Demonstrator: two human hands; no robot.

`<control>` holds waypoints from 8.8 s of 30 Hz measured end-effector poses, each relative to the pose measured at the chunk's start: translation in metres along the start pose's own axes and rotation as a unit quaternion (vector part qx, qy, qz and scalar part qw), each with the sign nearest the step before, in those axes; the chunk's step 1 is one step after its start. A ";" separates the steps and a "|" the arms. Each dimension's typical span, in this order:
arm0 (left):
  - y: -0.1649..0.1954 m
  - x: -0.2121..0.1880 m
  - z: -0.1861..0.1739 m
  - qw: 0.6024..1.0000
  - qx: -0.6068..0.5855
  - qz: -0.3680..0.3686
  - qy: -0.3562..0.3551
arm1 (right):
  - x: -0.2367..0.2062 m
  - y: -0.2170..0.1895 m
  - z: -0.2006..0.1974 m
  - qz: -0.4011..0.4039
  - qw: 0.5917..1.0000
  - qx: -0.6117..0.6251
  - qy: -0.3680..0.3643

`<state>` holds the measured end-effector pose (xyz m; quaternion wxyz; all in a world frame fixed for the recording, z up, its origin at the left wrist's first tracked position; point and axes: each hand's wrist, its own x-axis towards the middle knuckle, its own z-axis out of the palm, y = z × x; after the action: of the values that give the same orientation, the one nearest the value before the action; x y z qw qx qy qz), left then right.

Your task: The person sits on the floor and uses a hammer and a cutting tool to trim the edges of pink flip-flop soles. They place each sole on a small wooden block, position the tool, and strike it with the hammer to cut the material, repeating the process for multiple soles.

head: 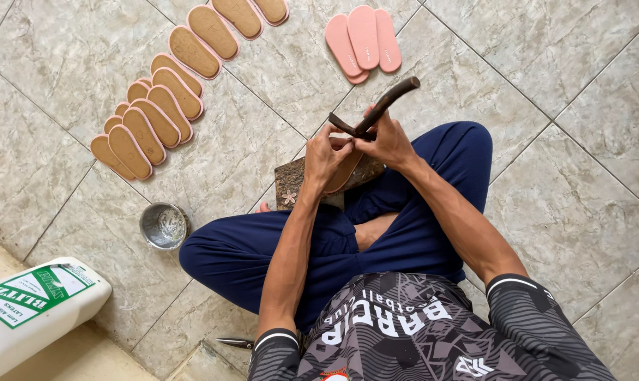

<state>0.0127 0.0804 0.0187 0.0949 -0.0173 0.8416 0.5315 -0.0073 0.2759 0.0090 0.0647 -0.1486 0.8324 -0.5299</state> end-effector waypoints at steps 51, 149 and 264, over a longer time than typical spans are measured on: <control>-0.008 0.007 0.001 0.998 0.024 -0.002 0.058 | 0.026 -0.033 -0.041 0.160 0.941 -0.276 -0.114; -0.010 -0.008 0.008 0.988 0.042 0.079 0.124 | 0.068 -0.024 -0.064 -0.137 0.858 -0.414 -0.271; -0.041 -0.023 0.008 0.982 0.076 0.128 0.119 | 0.051 -0.064 -0.046 -0.041 0.872 -0.424 -0.241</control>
<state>0.0413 0.0677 -0.0171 -0.0735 0.0346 0.8802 0.4676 -0.0569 0.2748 0.0889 0.1722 -0.3188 0.9289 -0.0759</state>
